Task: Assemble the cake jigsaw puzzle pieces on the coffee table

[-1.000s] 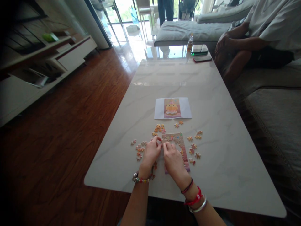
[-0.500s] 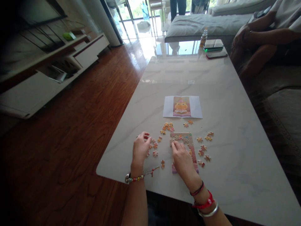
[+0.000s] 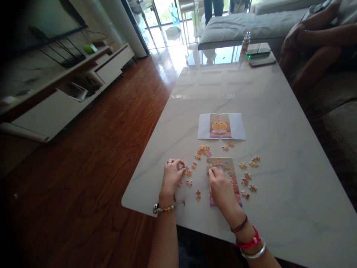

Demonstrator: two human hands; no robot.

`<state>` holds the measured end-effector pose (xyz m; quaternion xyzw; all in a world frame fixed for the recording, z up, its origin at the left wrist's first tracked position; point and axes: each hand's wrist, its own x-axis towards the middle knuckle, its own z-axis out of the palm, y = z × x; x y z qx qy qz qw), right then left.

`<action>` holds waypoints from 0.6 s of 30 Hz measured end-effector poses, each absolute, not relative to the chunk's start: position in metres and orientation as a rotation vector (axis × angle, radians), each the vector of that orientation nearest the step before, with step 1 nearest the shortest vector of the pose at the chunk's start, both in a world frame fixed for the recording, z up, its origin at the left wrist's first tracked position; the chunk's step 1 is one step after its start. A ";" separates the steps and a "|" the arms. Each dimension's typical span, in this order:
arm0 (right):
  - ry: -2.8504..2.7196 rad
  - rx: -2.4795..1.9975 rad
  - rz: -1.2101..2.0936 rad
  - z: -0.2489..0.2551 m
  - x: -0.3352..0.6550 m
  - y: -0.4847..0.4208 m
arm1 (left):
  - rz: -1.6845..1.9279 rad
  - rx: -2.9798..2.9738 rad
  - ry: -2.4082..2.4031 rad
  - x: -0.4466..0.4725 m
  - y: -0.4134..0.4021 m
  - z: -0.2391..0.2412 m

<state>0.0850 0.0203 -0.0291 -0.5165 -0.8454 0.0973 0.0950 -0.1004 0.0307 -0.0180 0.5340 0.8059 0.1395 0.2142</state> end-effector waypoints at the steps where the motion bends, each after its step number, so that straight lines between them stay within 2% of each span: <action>1: -2.508 -1.539 0.293 -0.028 0.085 0.020 | 0.367 1.487 2.255 -0.099 0.032 -0.018; 10: -2.484 -1.562 0.374 -0.024 0.086 0.021 | 0.472 1.560 2.196 -0.097 0.037 -0.018; 18: -2.504 -1.542 0.435 -0.021 0.088 0.022 | 0.304 1.557 2.333 -0.092 0.037 -0.016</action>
